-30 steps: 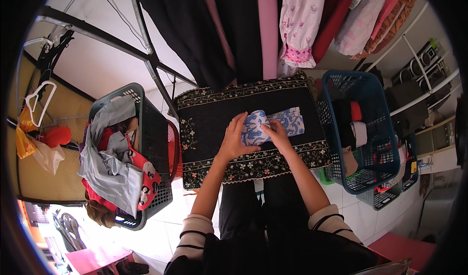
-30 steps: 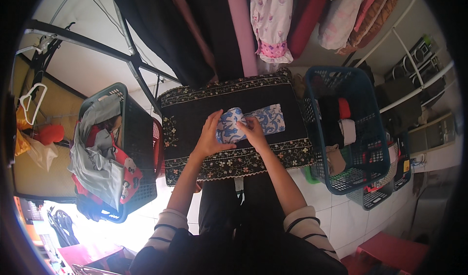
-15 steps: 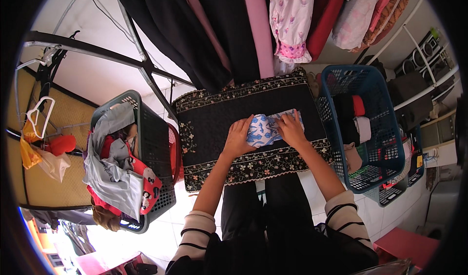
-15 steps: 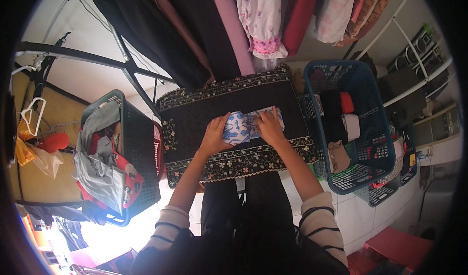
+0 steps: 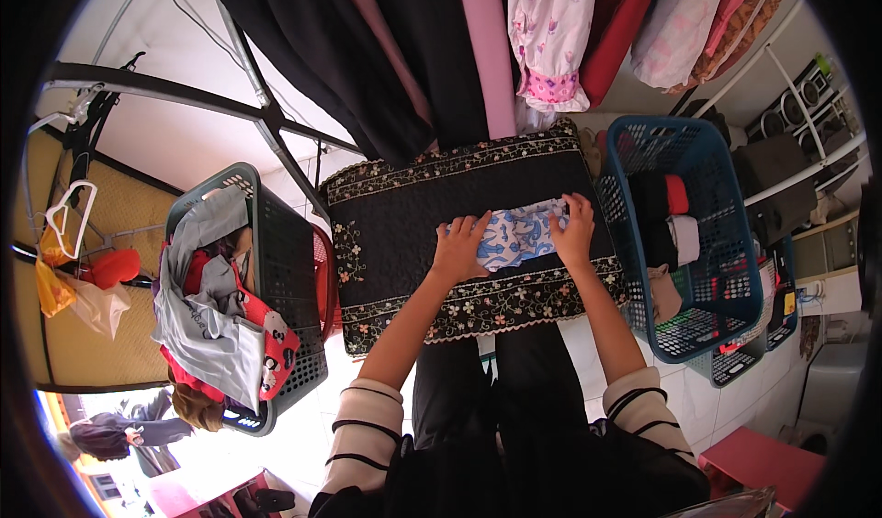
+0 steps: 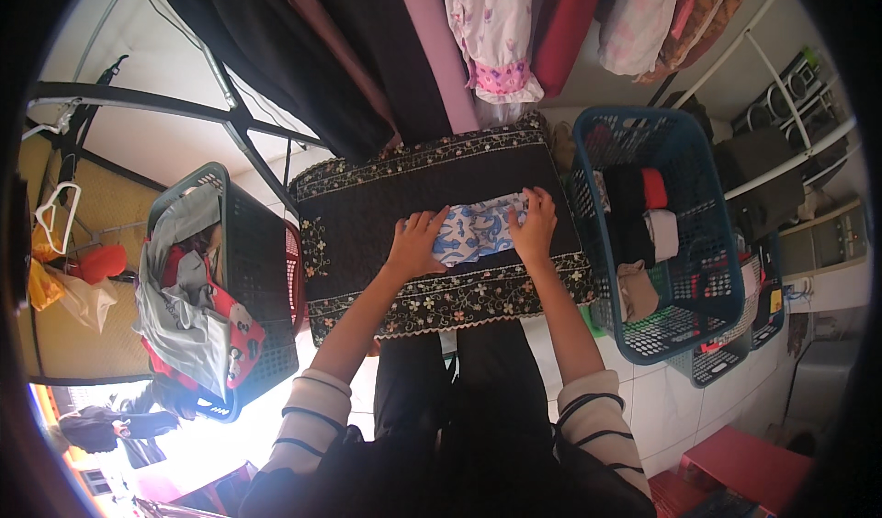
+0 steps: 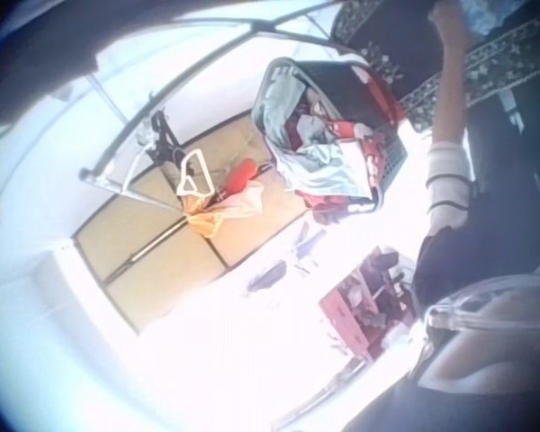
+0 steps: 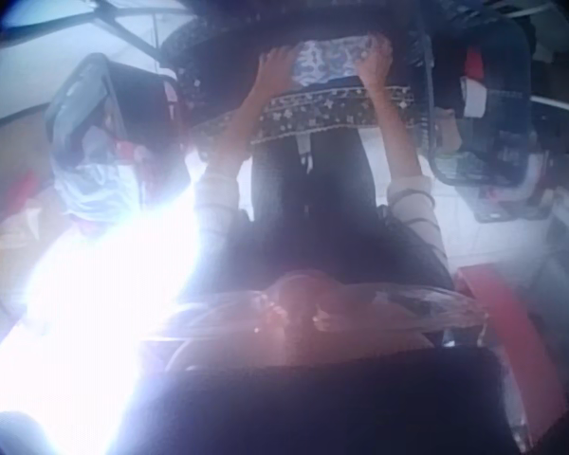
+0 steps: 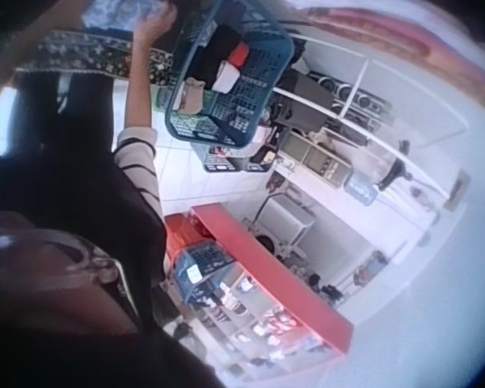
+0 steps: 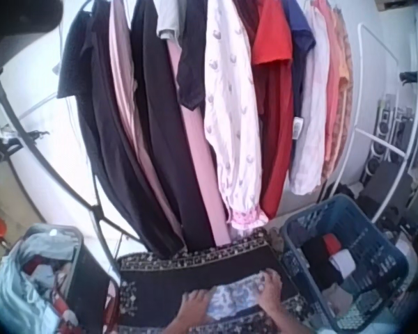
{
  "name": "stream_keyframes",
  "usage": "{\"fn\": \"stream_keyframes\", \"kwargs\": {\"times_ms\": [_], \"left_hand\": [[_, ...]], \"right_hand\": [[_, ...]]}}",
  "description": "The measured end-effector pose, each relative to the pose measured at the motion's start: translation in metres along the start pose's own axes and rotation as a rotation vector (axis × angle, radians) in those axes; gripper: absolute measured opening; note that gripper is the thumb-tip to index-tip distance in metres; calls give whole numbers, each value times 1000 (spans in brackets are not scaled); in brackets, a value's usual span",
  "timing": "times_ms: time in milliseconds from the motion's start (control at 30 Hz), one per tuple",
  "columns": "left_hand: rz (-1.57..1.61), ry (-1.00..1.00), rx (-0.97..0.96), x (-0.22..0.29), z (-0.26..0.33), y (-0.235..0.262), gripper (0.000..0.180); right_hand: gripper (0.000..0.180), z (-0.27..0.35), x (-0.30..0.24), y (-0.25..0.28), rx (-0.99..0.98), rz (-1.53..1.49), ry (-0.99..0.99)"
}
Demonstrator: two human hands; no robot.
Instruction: The person folds clothes one at a time on a table, including a white shirt and a blue patterned piece of fabric, and places them into a blue laundry basket.
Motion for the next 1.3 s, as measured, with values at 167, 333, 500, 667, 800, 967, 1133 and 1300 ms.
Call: {"fn": "stream_keyframes", "kwargs": {"times_ms": [167, 333, 500, 667, 800, 967, 1133, 1300], "left_hand": [[-13, 41, -50, 3, -6, -5, 116], [101, -7, 138, -10, 3, 1, 118], [1239, 323, 462, -51, 59, -25, 106], [1530, 681, 439, -31, 68, -1, 89], [1745, 465, 483, 6, 48, 22, 73], [2005, 632, 302, 26, 31, -40, 78], [2330, 617, 50, 62, 12, -72, 89], [2453, 501, 44, 82, 9, -65, 84]], "right_hand": [[34, 34, -57, -32, -392, -345, -56], [39, 64, -113, -40, -311, 4, 227], [53, 69, -115, -38, -347, 53, 257], [74, 78, -119, -22, -278, 162, 296], [72, 64, -71, -24, -188, -201, 97], [68, 52, -22, -26, -261, -678, -196], [73, 54, 19, -25, -365, -1154, -494], [61, 81, 30, -14, -582, -1264, -758]]}}
Point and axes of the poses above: each hand's wrist, its own z-axis away from the middle knuckle, its own y-axis out of the back of the hand, x = y × z, the point moved 9 cm from there along -z, towards the middle knuckle, and after that the axes turned 7 degrees about -y, right-handed, at the moved point
